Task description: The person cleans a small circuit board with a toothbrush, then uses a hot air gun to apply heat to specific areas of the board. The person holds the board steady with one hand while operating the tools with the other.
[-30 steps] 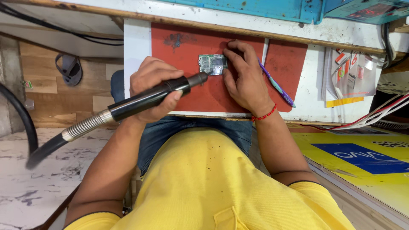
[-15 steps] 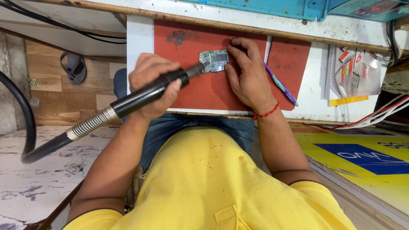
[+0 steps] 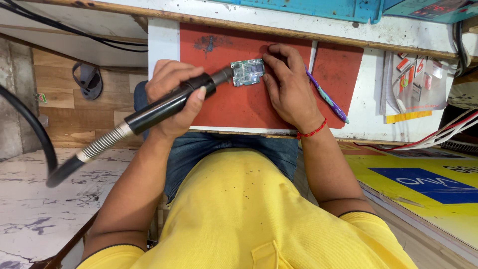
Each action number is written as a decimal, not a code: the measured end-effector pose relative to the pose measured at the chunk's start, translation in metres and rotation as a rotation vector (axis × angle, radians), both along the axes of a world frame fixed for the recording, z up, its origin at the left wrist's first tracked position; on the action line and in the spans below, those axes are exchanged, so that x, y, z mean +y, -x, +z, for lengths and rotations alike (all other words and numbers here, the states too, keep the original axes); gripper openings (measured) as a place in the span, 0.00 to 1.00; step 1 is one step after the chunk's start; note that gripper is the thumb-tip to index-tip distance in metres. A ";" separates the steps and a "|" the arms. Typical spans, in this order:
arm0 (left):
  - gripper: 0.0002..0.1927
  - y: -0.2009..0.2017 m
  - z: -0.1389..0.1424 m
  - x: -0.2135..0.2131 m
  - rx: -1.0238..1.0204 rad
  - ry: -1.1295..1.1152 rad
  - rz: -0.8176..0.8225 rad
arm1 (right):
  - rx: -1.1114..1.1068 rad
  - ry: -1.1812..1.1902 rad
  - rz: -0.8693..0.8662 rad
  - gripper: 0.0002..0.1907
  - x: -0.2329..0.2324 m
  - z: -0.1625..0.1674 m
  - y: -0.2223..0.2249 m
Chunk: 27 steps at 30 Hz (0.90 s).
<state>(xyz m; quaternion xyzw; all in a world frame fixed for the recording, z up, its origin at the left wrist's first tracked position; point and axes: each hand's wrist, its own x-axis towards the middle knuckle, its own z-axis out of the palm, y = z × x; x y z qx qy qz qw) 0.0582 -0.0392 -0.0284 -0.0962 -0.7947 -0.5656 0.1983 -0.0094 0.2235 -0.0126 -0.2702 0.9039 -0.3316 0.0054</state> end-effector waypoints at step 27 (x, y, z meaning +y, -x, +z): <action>0.20 0.003 0.002 0.001 -0.012 -0.005 -0.071 | 0.073 -0.059 0.078 0.21 0.001 0.003 -0.001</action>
